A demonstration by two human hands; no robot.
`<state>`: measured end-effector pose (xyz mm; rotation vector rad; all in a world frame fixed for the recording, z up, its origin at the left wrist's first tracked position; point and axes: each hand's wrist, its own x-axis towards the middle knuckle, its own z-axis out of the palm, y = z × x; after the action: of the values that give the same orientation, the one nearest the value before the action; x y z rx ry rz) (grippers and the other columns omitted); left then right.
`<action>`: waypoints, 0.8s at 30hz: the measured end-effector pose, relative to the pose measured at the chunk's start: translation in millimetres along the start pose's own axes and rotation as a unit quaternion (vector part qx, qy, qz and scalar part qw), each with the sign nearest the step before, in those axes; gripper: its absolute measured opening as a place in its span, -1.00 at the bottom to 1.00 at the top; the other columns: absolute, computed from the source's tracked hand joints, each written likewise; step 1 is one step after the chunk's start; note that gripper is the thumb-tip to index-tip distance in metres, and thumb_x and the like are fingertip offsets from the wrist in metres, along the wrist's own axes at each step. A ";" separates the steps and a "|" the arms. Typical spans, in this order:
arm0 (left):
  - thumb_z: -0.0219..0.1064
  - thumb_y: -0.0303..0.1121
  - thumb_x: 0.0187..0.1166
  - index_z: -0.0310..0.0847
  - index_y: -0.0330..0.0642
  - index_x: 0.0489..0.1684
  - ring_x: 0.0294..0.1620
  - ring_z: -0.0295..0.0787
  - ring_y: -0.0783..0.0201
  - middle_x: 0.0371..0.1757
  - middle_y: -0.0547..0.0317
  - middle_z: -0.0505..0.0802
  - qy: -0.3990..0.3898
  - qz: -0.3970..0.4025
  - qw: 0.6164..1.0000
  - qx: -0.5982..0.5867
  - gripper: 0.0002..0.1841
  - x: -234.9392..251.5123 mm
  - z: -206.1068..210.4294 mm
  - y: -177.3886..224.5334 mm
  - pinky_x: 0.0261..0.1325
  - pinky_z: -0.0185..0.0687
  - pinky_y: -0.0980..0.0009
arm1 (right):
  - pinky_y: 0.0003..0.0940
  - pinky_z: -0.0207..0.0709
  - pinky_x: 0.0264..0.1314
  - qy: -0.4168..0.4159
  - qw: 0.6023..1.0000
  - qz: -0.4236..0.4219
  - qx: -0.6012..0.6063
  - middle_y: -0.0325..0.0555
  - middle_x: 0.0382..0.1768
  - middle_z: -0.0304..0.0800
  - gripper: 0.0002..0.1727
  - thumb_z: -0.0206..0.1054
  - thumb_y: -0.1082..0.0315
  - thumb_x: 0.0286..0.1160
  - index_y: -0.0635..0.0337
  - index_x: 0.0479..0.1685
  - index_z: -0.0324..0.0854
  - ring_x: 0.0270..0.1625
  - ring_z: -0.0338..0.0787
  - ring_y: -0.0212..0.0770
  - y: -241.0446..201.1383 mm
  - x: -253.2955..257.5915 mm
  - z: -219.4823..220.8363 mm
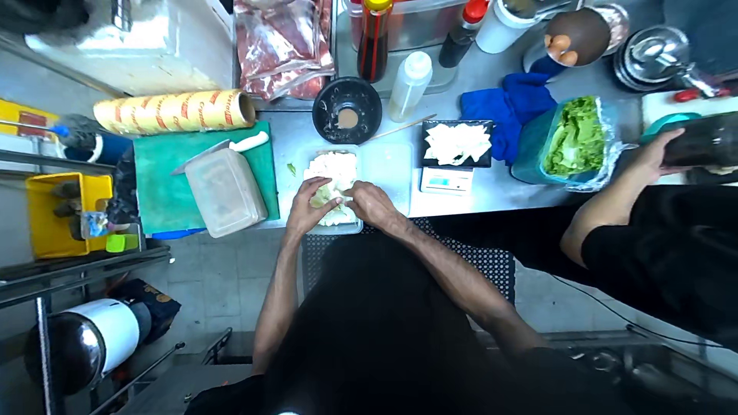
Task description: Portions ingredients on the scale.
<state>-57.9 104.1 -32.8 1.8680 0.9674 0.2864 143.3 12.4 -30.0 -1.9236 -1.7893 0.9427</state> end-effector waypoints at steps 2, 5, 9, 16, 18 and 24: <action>0.56 -0.10 0.48 0.74 0.01 0.33 0.45 0.67 0.16 0.49 0.18 0.71 -0.025 0.044 0.999 0.011 -0.55 4.0 4.8 1.0 0.40 0.67 0.02 | 0.04 0.69 0.17 0.023 0.999 -0.021 -0.037 0.07 -0.05 0.81 -0.76 0.32 0.26 0.59 0.12 0.01 0.84 0.15 0.78 0.10 -3.9 -4.1 5.5; 0.44 -0.20 0.62 0.84 -0.05 0.00 0.02 0.87 0.27 0.12 0.17 0.87 -0.011 0.072 0.997 0.018 -0.81 9.4 9.1 -6.4 0.11 0.84 0.18 | 0.05 0.69 0.16 0.040 0.999 0.014 0.027 0.06 -0.08 0.83 -0.75 0.31 0.27 0.60 0.11 0.04 0.85 0.06 0.82 0.05 3.9 -6.9 -0.7; 0.46 -0.19 0.62 0.82 -0.13 0.01 0.03 0.88 0.24 0.09 0.10 0.87 0.019 0.023 1.000 0.009 -0.77 10.5 4.1 -16.9 0.15 0.85 0.15 | -0.03 0.72 0.07 0.075 0.984 0.065 0.149 0.02 -0.09 0.86 -0.74 0.36 0.23 0.61 0.09 0.12 0.84 -0.09 0.84 -0.07 29.9 -18.6 -30.3; 0.50 -0.21 0.57 0.67 -0.06 0.37 0.21 0.84 0.18 0.33 0.05 0.79 0.074 -0.038 0.996 -0.009 -0.58 -0.1 -13.0 -29.6 0.20 0.84 0.12 | -0.02 0.76 0.14 0.287 0.918 0.229 0.152 0.04 -0.01 0.89 -0.64 0.31 0.20 0.67 0.17 0.29 0.74 -0.05 0.89 -0.10 121.2 -64.5 -119.0; 0.50 -0.22 0.57 0.65 -0.05 0.39 0.21 0.84 0.19 0.37 0.06 0.77 0.093 -0.044 0.995 -0.018 -0.57 0.4 -12.2 -28.6 0.20 0.84 0.13 | -0.17 0.82 0.01 0.338 0.877 0.257 0.228 0.01 -0.12 0.90 -0.65 0.36 0.23 0.64 0.26 0.24 0.73 -0.19 0.90 -0.20 143.8 -64.8 -122.4; 0.50 -0.25 0.57 0.63 -0.03 0.43 0.22 0.84 0.22 0.42 0.11 0.75 0.094 -0.018 0.995 -0.033 -0.56 14.6 2.8 -1.5 0.21 0.84 0.17 | -0.24 0.87 0.03 0.404 0.779 0.282 0.388 0.12 -0.12 0.91 -0.64 0.38 0.38 0.62 0.47 0.26 0.64 -0.18 0.94 -0.17 161.5 -49.8 -70.8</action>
<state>-47.5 113.2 -38.5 1.7854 1.1036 0.4730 311.4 -46.1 -73.7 -1.8228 -0.2385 0.6576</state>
